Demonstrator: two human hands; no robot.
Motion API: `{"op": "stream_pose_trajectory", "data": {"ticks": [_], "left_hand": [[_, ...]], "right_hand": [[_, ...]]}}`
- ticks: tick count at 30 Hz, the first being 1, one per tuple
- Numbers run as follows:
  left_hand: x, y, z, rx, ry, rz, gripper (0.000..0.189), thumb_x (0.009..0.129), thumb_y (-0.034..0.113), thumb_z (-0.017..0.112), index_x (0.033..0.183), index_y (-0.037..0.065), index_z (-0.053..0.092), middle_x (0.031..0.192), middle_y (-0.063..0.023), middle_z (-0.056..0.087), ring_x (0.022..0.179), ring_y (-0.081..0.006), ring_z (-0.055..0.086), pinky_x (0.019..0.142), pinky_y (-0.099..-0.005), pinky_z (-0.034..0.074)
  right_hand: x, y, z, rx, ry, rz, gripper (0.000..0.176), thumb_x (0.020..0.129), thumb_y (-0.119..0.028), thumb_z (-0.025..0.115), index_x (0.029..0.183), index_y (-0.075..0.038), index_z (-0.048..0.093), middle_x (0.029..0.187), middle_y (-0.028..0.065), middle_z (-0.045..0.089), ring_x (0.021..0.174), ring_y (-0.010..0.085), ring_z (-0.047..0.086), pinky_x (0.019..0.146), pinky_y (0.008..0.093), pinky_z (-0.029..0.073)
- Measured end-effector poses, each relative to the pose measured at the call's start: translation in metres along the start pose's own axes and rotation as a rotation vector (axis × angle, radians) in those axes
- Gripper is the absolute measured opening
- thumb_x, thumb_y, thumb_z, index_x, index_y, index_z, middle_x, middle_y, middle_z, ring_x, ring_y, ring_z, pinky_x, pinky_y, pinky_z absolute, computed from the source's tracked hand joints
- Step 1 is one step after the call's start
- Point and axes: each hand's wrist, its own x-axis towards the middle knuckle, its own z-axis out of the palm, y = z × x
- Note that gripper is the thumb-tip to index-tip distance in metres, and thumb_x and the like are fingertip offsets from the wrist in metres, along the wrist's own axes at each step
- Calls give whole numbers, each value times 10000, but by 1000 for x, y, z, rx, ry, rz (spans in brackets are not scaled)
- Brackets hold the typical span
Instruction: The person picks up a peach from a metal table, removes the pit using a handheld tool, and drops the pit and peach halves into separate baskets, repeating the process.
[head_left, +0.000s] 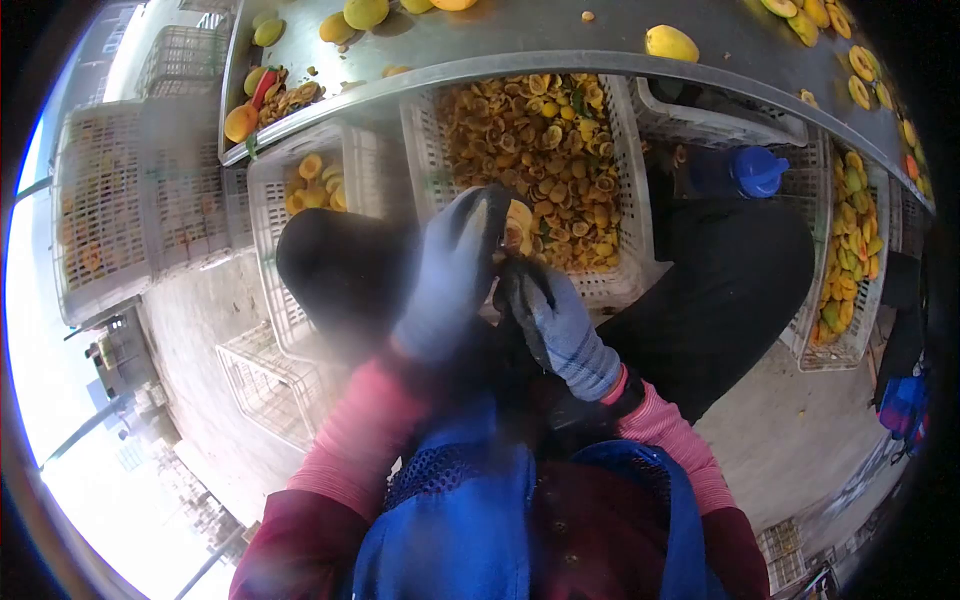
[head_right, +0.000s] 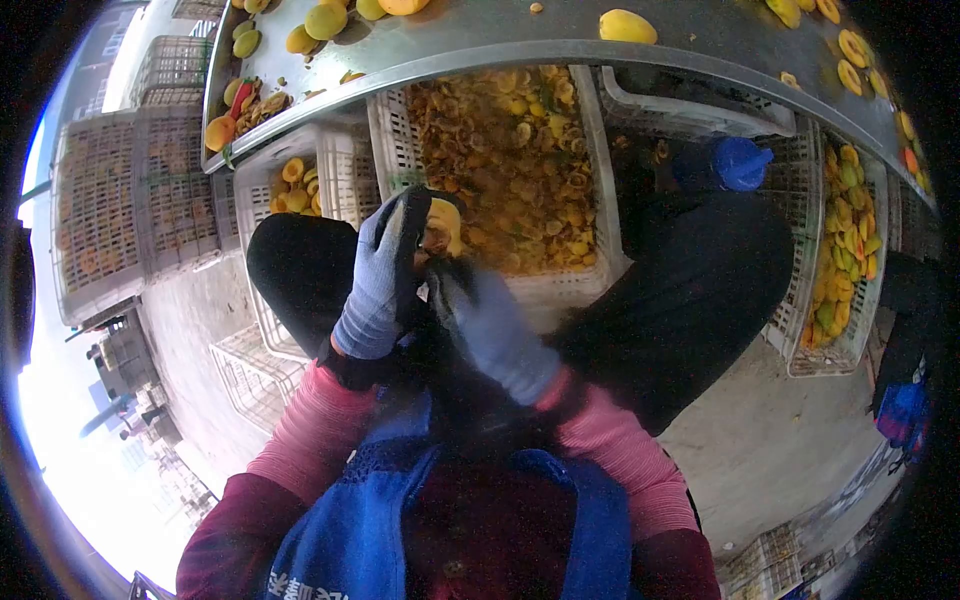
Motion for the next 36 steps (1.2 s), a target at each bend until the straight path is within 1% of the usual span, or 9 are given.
{"op": "stream_pose_trajectory", "data": {"ticks": [3,8,16,17,19,28,30,33,36], "left_hand": [[11,34,-7,-819,-30,-753,274,909,160,517,1081,-50,554,858,-62,611,745,-117,577,690,-236,474],[8,23,0,-373,-16,-187,286,894,173,463,1024,-65,555,845,-103,611,736,-147,578,681,-255,461],[4,13,3,-669,-90,-138,373,900,338,484,978,-15,575,788,-104,583,716,-162,550,650,-284,451],[7,20,6,-717,1,-89,420,902,410,480,940,6,587,766,-94,574,690,-160,536,622,-282,443],[6,37,-3,-1072,-117,-719,442,924,413,430,915,-2,581,766,-88,572,699,-139,530,617,-277,434],[-5,41,-27,-1009,17,-569,271,941,277,438,977,42,569,848,-43,587,774,-121,553,691,-282,469],[2,80,-48,-1313,113,-746,214,931,218,472,1018,40,553,870,-40,590,812,-128,561,705,-295,486],[-9,41,-29,-933,295,-587,196,884,121,539,1053,22,524,866,-67,575,830,-161,563,732,-315,506],[-16,31,-58,268,366,-11,221,896,165,530,1054,10,532,895,-91,577,831,-169,563,758,-308,495]], "right_hand": [[1,-5,-4,545,-79,352,277,924,-290,479,1040,-47,541,861,101,575,781,229,574,673,316,468],[5,-32,-20,1017,-374,875,382,903,-494,441,898,-121,518,621,-7,461,475,110,440,401,254,355],[2,-23,-5,2097,-840,850,504,891,-580,388,923,-90,499,509,-47,359,359,41,330,306,204,270],[4,-25,-5,2082,-827,843,510,894,-579,380,930,-85,502,510,-43,363,359,41,335,304,205,278],[5,-29,-7,2049,-801,833,524,899,-577,363,946,-76,510,511,-37,372,360,42,345,301,208,293],[10,-18,9,1892,-963,759,516,905,-576,347,928,-92,524,547,-18,403,365,57,341,313,215,301],[6,-33,5,1312,-638,669,491,908,-567,355,898,-104,520,556,-21,403,371,61,333,324,214,287],[7,-23,-10,1263,-673,766,428,903,-528,421,924,-114,525,692,16,473,523,115,432,455,246,371],[-2,-48,-17,1165,-648,744,429,900,-551,401,867,-137,507,626,-15,430,460,92,379,402,228,311]]}}
